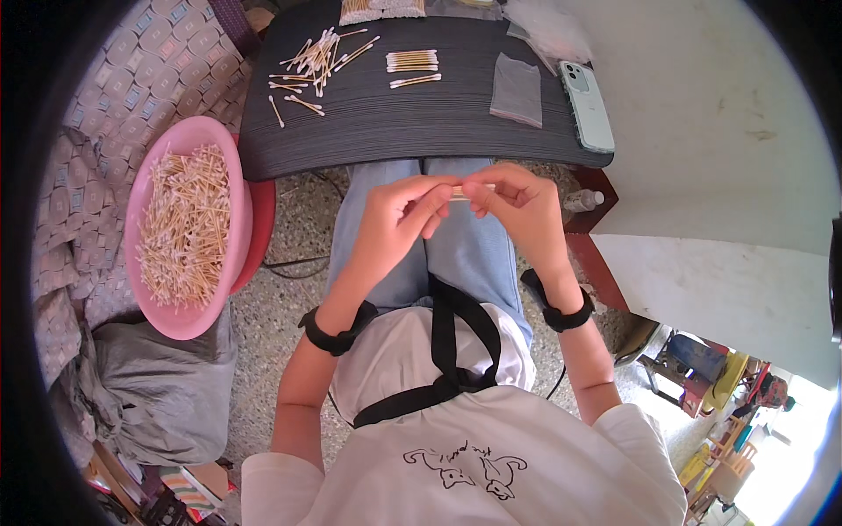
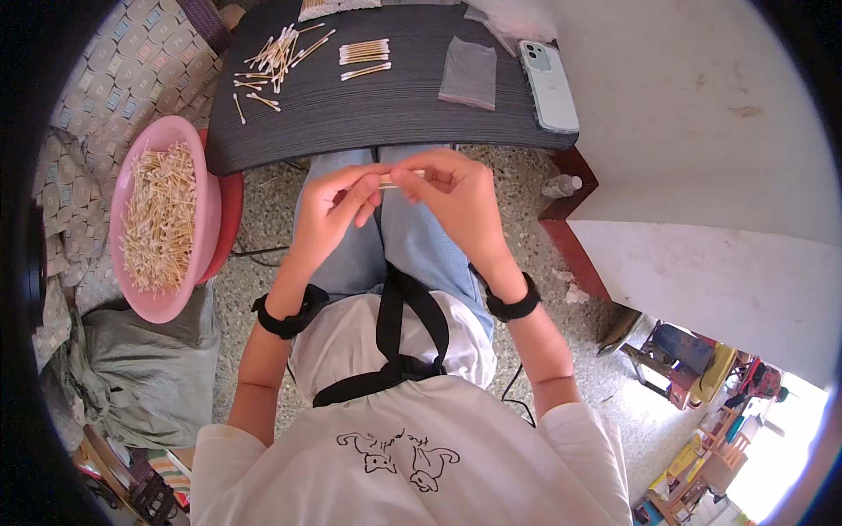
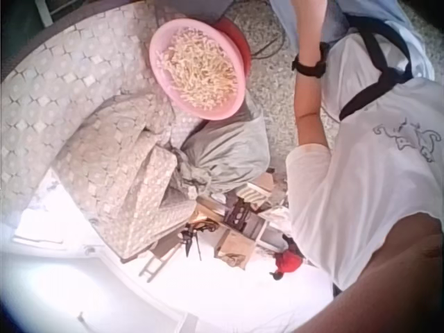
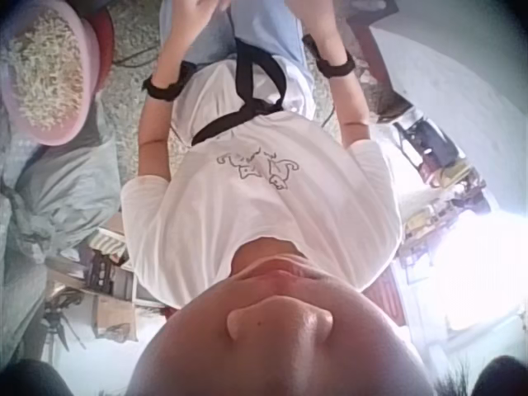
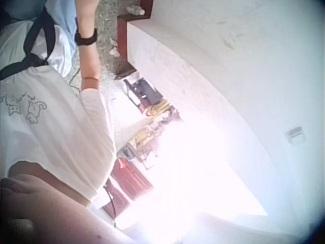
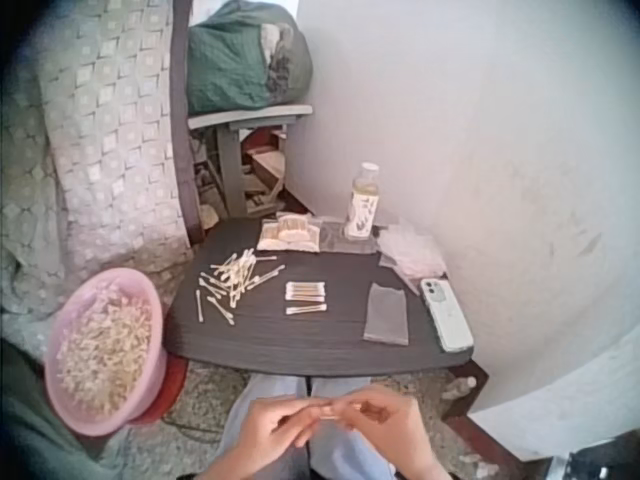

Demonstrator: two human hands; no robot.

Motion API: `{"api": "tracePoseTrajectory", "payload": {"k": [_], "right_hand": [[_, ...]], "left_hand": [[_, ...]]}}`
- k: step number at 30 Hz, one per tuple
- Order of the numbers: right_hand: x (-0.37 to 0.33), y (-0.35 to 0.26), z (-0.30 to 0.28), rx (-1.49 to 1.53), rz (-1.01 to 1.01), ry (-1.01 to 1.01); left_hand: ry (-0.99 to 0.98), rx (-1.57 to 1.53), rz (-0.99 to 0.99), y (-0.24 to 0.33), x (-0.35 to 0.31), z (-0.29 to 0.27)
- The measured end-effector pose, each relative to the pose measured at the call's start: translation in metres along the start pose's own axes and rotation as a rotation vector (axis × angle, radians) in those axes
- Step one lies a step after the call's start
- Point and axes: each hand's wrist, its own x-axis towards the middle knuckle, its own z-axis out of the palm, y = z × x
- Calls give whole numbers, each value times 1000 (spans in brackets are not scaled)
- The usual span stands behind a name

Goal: The person removes cotton swabs from a plastic bag, spreads them across the table, and then gathers them back into the bag before sealing it.

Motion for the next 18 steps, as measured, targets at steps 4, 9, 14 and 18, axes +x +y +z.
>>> {"api": "tracePoseTrajectory", "payload": {"k": [4, 9, 14, 18], "right_hand": [[-8, -8, 5, -195, -187, -7], [-11, -3, 1, -425, -398, 11], [-11, -12, -14, -180, 95, -91], [-12, -8, -15, -266, -19, -157]], "left_hand": [[-80, -233, -244, -4, 2, -9], [-158, -361, -386, 0, 6, -6], [-74, 527, 341, -4, 1, 3], [-110, 564, 281, 0, 1, 2]]}}
